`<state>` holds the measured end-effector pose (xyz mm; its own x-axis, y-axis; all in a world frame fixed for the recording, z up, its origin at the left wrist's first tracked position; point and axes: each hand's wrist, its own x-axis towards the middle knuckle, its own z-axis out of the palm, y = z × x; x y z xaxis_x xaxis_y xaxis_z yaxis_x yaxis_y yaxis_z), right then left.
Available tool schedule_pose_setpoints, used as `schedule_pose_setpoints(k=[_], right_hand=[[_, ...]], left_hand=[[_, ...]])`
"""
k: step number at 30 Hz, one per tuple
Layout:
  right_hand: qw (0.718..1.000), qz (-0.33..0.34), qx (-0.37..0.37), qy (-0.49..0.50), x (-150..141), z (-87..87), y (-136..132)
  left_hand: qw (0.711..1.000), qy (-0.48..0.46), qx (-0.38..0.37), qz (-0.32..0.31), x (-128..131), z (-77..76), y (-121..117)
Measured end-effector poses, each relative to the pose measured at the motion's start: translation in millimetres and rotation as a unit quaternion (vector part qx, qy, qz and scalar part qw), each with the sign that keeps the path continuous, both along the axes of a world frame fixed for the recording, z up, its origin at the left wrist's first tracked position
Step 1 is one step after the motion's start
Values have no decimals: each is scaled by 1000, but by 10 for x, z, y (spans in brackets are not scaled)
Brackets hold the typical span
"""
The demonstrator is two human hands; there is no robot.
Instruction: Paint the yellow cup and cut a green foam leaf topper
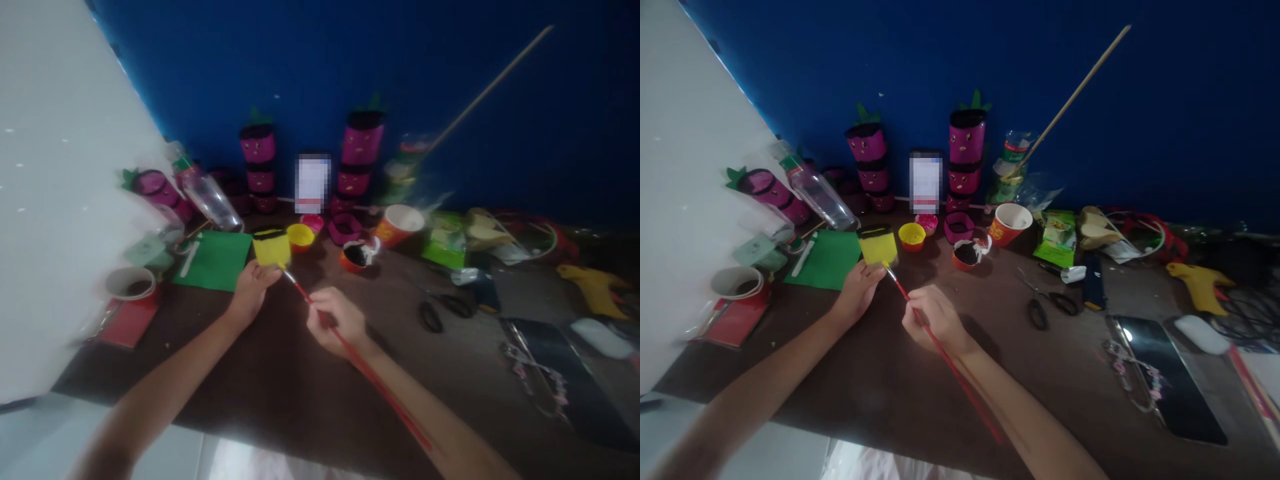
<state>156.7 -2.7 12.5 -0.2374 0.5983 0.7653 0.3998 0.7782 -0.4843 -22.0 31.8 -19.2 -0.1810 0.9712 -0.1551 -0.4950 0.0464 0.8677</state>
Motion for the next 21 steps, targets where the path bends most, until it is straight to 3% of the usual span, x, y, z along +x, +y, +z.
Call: schedule_pose_setpoints(k=[7,14,21], right_hand=[[1000,2,-6,-15,-9,-6,6],[997,4,-56,48,36,1,-29],[994,16,-73,83,-38,17,-74]], left_hand=[[1000,3,-5,0,11,21,-2],[1000,15,7,1,-1,-14,0],[999,26,-8,45,18,1,-15]])
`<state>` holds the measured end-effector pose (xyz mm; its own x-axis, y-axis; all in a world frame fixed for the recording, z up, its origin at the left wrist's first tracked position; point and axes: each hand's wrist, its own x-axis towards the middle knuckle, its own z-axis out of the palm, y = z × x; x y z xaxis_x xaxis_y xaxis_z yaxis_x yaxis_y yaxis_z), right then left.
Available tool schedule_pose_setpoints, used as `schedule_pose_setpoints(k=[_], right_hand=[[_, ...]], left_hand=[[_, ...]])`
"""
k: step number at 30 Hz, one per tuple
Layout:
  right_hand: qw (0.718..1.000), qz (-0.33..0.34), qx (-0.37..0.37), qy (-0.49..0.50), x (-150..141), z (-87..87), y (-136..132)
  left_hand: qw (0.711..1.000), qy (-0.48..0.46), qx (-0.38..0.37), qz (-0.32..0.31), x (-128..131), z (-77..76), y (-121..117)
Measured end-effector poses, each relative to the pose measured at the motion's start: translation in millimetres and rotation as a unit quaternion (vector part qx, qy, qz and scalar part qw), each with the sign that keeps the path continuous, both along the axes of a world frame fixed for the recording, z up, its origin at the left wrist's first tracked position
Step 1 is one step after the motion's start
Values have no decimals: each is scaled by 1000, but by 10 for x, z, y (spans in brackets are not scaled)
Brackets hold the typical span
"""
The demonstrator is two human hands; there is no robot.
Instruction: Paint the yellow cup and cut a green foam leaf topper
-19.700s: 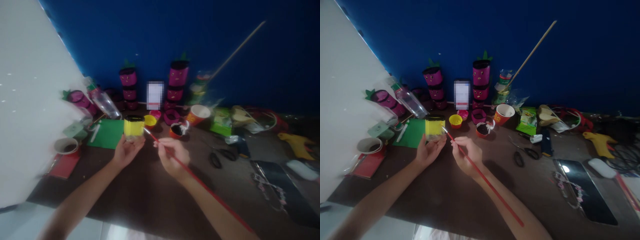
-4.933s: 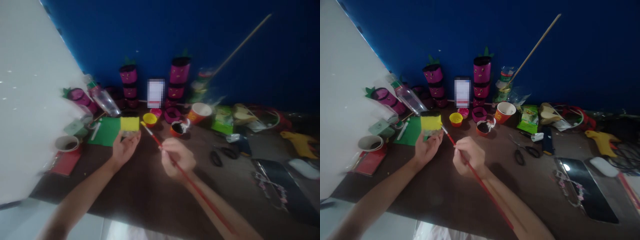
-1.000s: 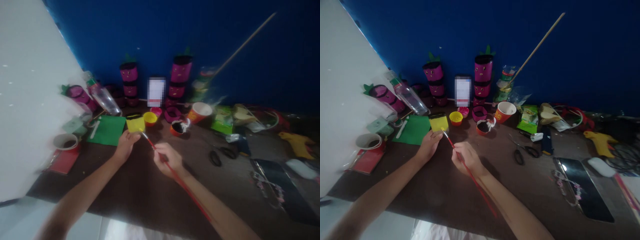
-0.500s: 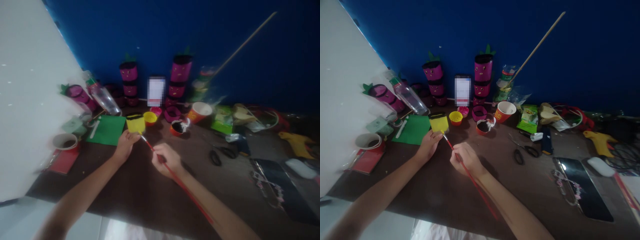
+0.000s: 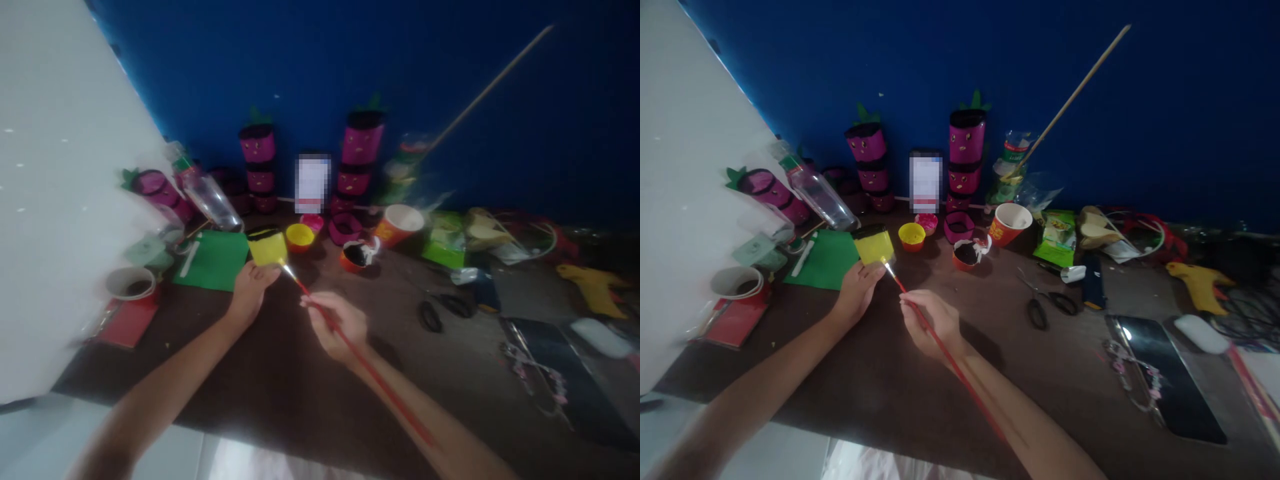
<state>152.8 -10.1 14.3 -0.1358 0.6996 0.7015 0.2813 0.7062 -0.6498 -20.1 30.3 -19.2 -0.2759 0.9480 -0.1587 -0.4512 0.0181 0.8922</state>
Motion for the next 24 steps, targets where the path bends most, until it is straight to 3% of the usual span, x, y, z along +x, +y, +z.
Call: schedule_pose_setpoints(k=[10,17,24], right_hand=[[1000,5,15,-13,-74,-11,-29],[1000,-14,15,-10,-85,-56,-34],[1000,9,14,-18,-70,-22,-47]], left_hand=[[998,60,6,-9,-21,-103,-17],[998,60,13,-17,-28,-116,-20],[998,58,7,-4,-22,-156,-8]])
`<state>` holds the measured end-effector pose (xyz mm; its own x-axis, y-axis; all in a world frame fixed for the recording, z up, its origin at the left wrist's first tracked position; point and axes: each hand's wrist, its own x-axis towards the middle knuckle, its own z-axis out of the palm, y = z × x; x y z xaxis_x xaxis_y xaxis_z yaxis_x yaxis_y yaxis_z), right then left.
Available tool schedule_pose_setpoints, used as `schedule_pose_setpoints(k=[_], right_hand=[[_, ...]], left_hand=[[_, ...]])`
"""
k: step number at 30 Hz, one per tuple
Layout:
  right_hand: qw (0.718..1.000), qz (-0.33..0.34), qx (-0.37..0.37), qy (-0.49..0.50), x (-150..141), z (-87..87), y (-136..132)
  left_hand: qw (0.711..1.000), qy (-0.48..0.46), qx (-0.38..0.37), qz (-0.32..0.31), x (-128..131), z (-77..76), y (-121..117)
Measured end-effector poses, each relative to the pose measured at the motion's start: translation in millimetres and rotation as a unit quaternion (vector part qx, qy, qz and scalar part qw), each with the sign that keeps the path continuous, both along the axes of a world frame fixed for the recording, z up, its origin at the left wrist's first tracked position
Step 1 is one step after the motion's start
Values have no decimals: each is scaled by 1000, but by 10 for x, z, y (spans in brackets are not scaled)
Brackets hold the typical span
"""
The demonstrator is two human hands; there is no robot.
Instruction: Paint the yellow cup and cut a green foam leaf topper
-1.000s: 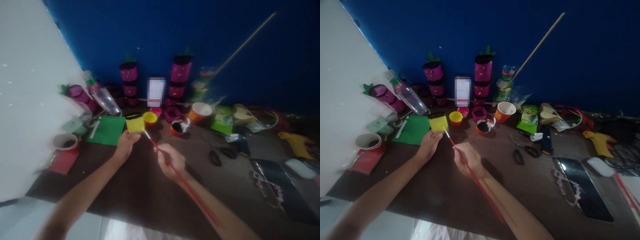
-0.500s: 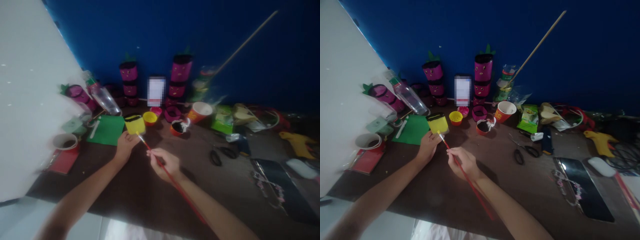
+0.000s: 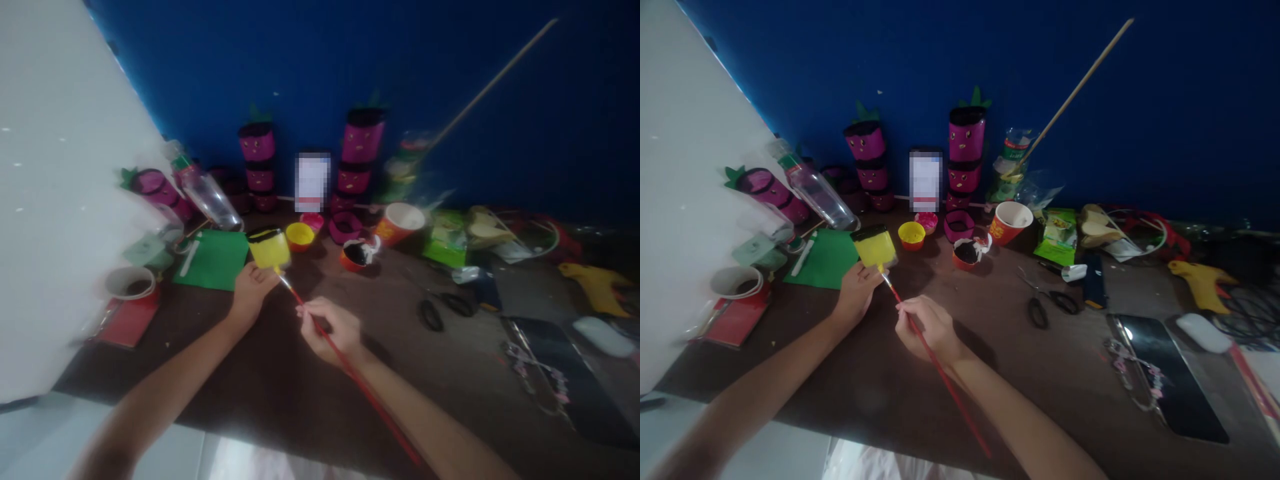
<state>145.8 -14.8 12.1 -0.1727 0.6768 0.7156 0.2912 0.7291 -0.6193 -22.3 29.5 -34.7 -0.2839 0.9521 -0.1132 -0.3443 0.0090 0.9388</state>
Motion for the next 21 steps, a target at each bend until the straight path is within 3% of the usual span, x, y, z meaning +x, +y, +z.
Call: schedule_pose_setpoints(k=[14,21], right_hand=[[1000,-15,-5,2,39,29,-8],[1000,15,17,-14,27,47,21]], left_hand=[[1000,-4,-2,-12,28,113,-30],[1000,18,4,-9,10,59,-18]])
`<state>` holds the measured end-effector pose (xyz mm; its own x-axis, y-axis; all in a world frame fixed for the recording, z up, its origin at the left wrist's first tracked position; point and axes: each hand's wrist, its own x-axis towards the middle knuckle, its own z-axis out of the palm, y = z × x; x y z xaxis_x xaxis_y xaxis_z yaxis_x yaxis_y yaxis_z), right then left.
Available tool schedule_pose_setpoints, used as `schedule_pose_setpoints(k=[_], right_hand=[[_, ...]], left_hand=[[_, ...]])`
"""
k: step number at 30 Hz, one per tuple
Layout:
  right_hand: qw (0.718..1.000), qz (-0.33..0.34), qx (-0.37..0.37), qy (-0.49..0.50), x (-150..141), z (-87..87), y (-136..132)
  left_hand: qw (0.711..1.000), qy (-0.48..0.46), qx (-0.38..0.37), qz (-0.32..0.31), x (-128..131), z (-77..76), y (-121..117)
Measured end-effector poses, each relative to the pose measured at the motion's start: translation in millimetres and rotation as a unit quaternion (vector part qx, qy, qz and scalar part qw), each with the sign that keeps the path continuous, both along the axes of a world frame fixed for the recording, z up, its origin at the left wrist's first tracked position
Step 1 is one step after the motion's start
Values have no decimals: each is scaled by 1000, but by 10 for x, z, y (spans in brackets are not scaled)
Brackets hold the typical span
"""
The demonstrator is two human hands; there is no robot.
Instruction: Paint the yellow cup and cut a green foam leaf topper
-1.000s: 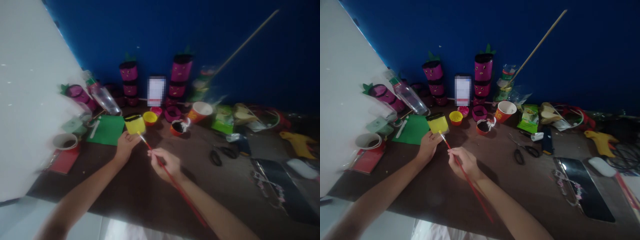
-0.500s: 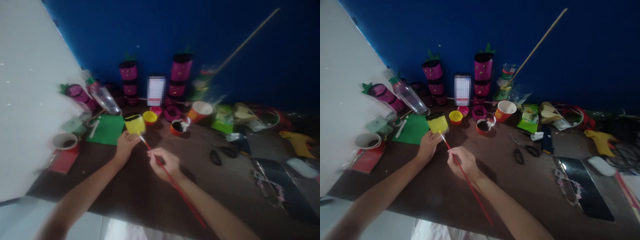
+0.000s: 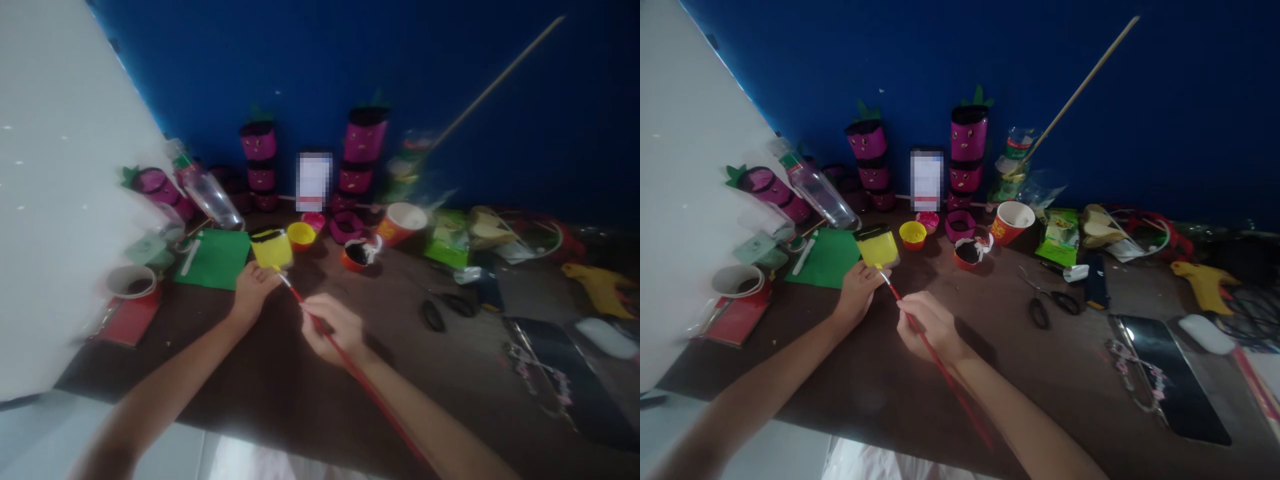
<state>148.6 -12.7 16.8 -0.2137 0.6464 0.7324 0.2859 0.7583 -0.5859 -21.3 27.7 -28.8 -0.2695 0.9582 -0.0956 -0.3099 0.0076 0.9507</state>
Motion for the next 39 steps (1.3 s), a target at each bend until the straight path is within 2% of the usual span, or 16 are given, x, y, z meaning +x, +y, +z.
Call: schedule_pose_setpoints(k=[39], right_hand=[[1000,21,14,-8,-14,-38,8]], left_hand=[[1000,15,4,6,25,41,-4]])
